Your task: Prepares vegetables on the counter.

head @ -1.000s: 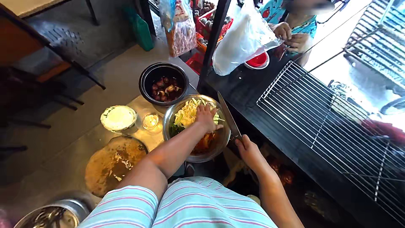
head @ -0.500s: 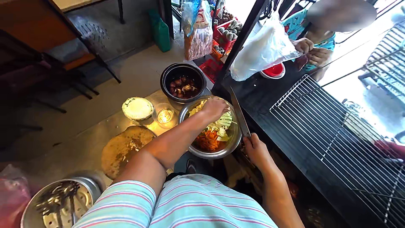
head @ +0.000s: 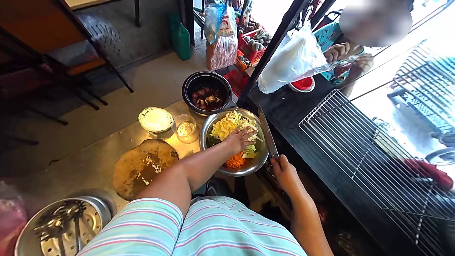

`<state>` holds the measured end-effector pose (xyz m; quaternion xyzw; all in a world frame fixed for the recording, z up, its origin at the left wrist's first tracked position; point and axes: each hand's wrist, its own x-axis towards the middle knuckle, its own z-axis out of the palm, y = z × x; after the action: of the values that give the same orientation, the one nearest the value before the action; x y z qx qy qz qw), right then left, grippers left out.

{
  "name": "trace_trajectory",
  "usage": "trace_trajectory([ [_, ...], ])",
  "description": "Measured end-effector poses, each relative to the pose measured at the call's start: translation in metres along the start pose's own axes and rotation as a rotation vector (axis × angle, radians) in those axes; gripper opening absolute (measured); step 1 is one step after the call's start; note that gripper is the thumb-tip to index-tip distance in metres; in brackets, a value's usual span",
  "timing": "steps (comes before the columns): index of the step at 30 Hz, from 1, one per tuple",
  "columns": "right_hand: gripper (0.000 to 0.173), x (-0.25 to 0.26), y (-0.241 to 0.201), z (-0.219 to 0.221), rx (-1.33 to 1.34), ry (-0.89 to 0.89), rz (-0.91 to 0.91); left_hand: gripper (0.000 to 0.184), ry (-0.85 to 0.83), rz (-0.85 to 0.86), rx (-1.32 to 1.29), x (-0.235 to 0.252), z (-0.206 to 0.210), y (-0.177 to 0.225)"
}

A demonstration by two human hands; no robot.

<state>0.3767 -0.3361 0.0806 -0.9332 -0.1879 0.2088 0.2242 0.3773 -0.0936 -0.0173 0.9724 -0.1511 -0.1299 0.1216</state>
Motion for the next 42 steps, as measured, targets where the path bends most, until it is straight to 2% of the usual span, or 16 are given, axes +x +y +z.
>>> trace_trajectory([
  [4, 0.030, -0.007, -0.004, -0.001, -0.001, 0.010, -0.014, 0.049, 0.078, 0.064, -0.123, -0.020, -0.031, 0.008],
  [6, 0.030, -0.011, -0.007, -0.002, -0.014, 0.031, -0.045, 0.055, 0.160, 0.075, -0.196, -0.042, -0.049, 0.012],
  [10, 0.031, -0.016, -0.015, 0.001, 0.011, 0.052, -0.123, 0.025, 0.566, -0.028, -0.311, -0.105, -0.061, -0.003],
  [11, 0.030, -0.017, -0.018, 0.004, 0.016, 0.045, -0.146, 0.025, 0.681, -0.105, -0.306, -0.124, -0.061, -0.013],
  [13, 0.028, -0.020, -0.029, 0.008, 0.006, 0.017, -0.173, 0.032, 0.820, -0.419, -0.294, -0.164, -0.062, -0.048],
  [17, 0.028, -0.028, -0.051, 0.023, 0.007, -0.092, -0.231, 0.072, 0.866, -1.216, -0.526, -0.251, -0.049, -0.147],
  [19, 0.028, -0.030, -0.061, 0.035, 0.033, -0.151, -0.262, 0.098, 0.857, -1.488, -0.705, -0.279, -0.027, -0.184],
  [20, 0.029, -0.031, -0.066, 0.041, 0.041, -0.185, -0.283, 0.105, 0.827, -1.536, -0.838, -0.287, -0.016, -0.197],
  [21, 0.031, -0.033, -0.072, 0.048, 0.044, -0.221, -0.307, 0.105, 0.798, -1.522, -0.993, -0.291, -0.006, -0.206],
  [23, 0.034, -0.036, -0.082, 0.062, 0.019, -0.313, -0.347, 0.088, 0.766, -1.391, -1.305, -0.294, 0.003, -0.216],
  [26, 0.037, -0.039, -0.097, 0.081, -0.061, -0.467, -0.407, 0.068, 0.722, -1.309, -1.532, -0.293, 0.002, -0.218],
  [29, 0.039, -0.042, -0.109, 0.097, -0.122, -0.552, -0.453, 0.065, 0.819, -1.329, -1.548, -0.300, 0.004, -0.217],
  [33, 0.039, -0.037, -0.121, 0.114, -0.270, -0.724, -0.555, 0.074, 1.147, -1.339, -1.565, -0.346, -0.002, -0.193],
  [36, 0.039, -0.031, -0.127, 0.153, -0.364, -0.889, -0.692, 0.074, 1.263, -1.358, -1.594, -0.400, -0.013, -0.158],
  [38, 0.040, -0.025, -0.132, 0.187, -0.355, -0.968, -0.773, 0.066, 1.299, -1.359, -1.609, -0.428, -0.016, -0.133],
  [42, 0.039, -0.017, -0.148, 0.239, -0.320, -0.958, -0.850, 0.064, 1.434, -1.379, -1.633, -0.452, 0.002, -0.090],
])
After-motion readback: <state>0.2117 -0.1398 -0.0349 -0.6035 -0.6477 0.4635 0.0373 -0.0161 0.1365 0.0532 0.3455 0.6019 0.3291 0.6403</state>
